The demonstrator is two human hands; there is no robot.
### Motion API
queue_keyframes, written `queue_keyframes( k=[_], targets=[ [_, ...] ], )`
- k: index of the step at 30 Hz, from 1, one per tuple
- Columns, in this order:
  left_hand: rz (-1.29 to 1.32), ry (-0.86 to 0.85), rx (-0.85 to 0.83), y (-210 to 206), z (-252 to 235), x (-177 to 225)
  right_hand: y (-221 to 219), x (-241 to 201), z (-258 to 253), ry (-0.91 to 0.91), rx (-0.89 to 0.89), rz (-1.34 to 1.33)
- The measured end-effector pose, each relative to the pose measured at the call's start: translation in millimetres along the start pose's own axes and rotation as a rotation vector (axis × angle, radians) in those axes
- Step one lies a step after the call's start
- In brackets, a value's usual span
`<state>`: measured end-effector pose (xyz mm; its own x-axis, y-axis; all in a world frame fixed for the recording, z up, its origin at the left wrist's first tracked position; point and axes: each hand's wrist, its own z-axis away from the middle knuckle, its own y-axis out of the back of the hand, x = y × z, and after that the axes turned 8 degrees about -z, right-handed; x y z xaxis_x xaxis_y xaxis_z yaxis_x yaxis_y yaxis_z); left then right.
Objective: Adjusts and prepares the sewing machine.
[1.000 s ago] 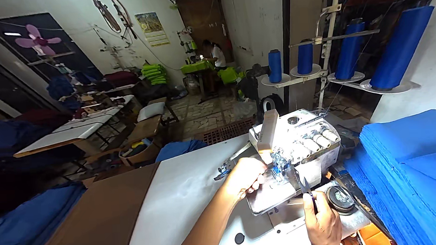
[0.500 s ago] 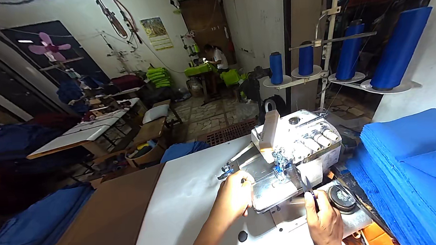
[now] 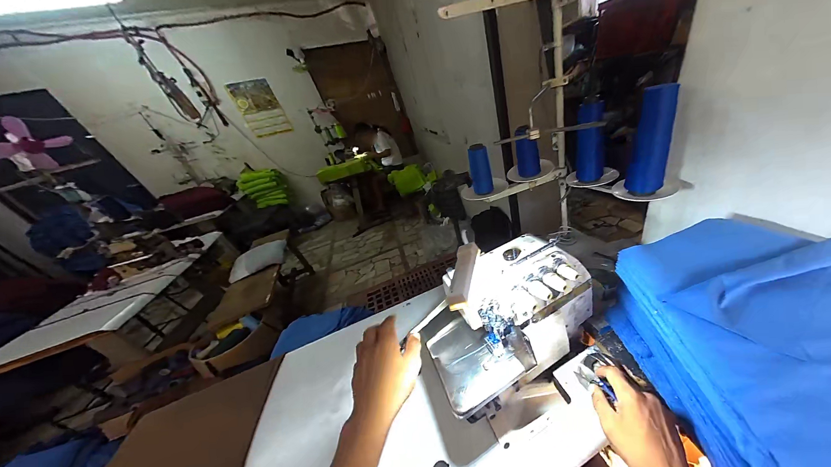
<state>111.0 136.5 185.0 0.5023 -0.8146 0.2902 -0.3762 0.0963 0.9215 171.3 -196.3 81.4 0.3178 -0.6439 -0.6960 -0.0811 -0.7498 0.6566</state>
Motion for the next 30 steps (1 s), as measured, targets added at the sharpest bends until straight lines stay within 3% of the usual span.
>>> queue_keyframes(
  k=[3, 6, 11, 13, 18, 30],
  targets=[
    [0.012, 0.087, -0.149, -7, -3, -3, 1, 15, 0, -0.021, -0.007, -0.104],
    [0.047, 0.076, -0.122, -1, 7, 6, -3, 29, 0, -0.083, 0.025, -0.514],
    [-0.022, 0.079, -0.223, 29, 15, 52, 15, 12, 13, -0.040, 0.067, -0.424],
    [-0.003, 0.105, -0.252, 29, 14, 68, 27, -2, 24, -0.057, 0.086, -0.537],
    [-0.025, 0.169, -0.337, 11, 16, 90, 14, -10, 19, -0.530, 0.057, -1.045],
    [0.196, 0.079, -0.362, -10, 12, 85, -15, -15, -2, -0.611, 0.333, -1.220]
  ],
)
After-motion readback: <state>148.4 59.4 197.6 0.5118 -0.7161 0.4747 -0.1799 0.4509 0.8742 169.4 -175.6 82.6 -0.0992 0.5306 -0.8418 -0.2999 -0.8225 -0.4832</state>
